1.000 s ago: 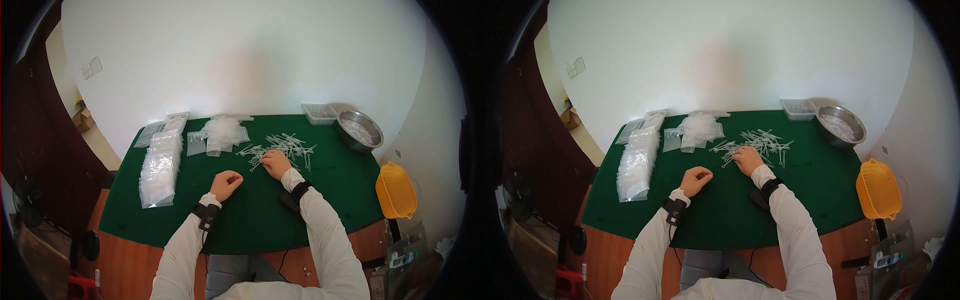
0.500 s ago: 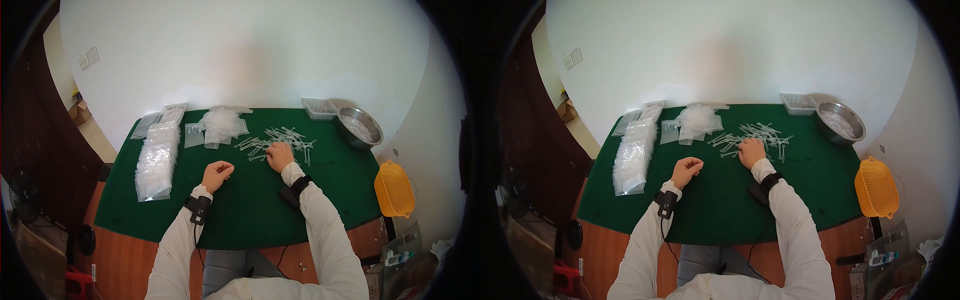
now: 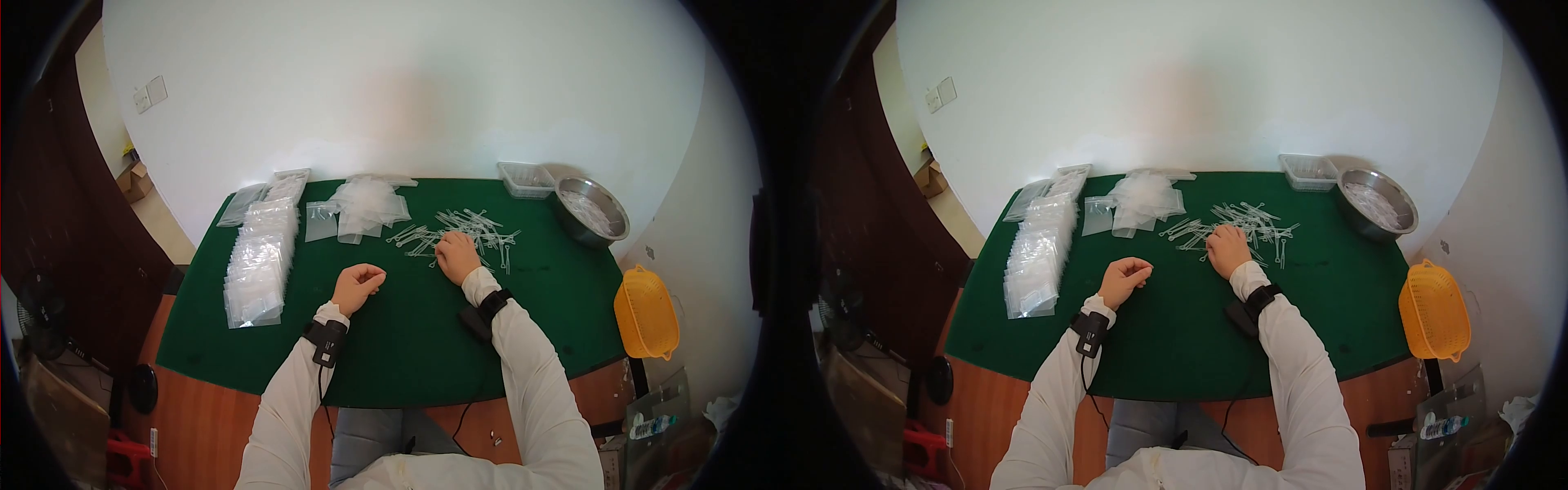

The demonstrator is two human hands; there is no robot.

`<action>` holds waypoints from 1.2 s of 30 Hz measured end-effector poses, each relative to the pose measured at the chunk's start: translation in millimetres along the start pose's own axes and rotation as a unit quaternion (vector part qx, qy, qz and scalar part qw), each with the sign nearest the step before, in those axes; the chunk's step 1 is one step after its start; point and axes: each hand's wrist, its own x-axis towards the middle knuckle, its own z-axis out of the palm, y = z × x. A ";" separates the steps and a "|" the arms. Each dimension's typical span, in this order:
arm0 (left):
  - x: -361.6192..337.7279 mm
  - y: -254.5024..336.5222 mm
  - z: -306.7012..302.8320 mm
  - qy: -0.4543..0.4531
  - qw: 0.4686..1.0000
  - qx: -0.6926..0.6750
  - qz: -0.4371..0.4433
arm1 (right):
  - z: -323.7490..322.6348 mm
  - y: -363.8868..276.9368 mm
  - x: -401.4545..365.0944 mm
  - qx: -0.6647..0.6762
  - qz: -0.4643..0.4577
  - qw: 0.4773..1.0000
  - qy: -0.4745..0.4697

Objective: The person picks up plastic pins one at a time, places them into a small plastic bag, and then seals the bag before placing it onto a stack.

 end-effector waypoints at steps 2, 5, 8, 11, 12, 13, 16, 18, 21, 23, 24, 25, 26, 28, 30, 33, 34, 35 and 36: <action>-0.3 -0.5 -0.1 -0.005 1.000 -0.003 0.000 | -2.5 -1.8 0.5 0.027 0.014 1.000 -0.003; -0.7 -2.9 -0.1 -0.007 1.000 0.003 0.004 | -5.2 -5.3 3.1 0.056 0.030 0.998 0.010; 0.6 1.8 0.0 -0.002 1.000 0.002 0.002 | -9.6 -8.1 8.4 0.082 0.050 0.995 0.041; -2.4 9.1 3.1 0.009 1.000 -0.007 -0.016 | -3.5 -27.0 11.1 0.385 0.188 0.902 -0.053; -3.7 12.1 4.7 0.014 1.000 -0.018 -0.003 | -1.3 -35.7 11.7 0.385 0.190 0.902 -0.051; -5.0 14.8 6.3 0.019 0.999 -0.029 0.011 | 0.3 -46.5 12.0 0.460 0.200 0.862 -0.072; -6.1 19.4 6.7 0.007 0.998 -0.054 0.038 | -2.5 -78.7 11.5 0.580 0.232 0.769 -0.134; -5.4 20.1 4.7 -0.028 0.994 -0.080 0.066 | -1.0 -89.9 8.3 0.624 0.255 0.719 -0.172; -4.3 13.8 0.3 -0.037 0.994 -0.087 0.056 | 2.2 -96.8 3.8 0.671 0.235 0.671 -0.209; -4.4 14.2 1.0 -0.036 0.994 -0.090 0.053 | 2.4 -93.5 3.2 0.679 0.245 0.660 -0.209; -4.8 15.2 2.1 -0.033 0.993 -0.099 0.052 | 3.2 -91.9 3.3 0.687 0.254 0.648 -0.210; -5.0 17.2 3.2 -0.029 0.992 -0.107 0.052 | 4.2 -90.7 4.3 0.695 0.262 0.635 -0.211; -5.6 18.1 3.6 -0.026 0.992 -0.115 0.052 | 5.5 -90.4 4.7 0.695 0.261 0.635 -0.213; -5.6 17.4 4.1 -0.014 0.993 -0.098 0.066 | 7.1 -89.4 4.7 0.700 0.269 0.626 -0.213; -5.4 16.1 6.0 0.005 0.993 -0.066 0.093 | 6.8 -89.6 3.6 0.703 0.274 0.622 -0.212; -6.0 15.0 8.8 0.019 0.993 -0.068 0.095 | 2.2 -95.8 4.6 0.667 0.242 0.669 -0.219; -6.3 14.7 9.1 0.026 0.993 -0.069 0.096 | 2.5 -95.5 4.6 0.668 0.242 0.669 -0.220; -6.3 14.4 8.5 0.026 0.993 -0.069 0.096 | 2.9 -94.8 4.8 0.658 0.239 0.675 -0.232; -5.8 13.9 7.5 0.036 0.992 -0.069 0.095 | 3.1 -93.7 5.2 0.649 0.236 0.682 -0.244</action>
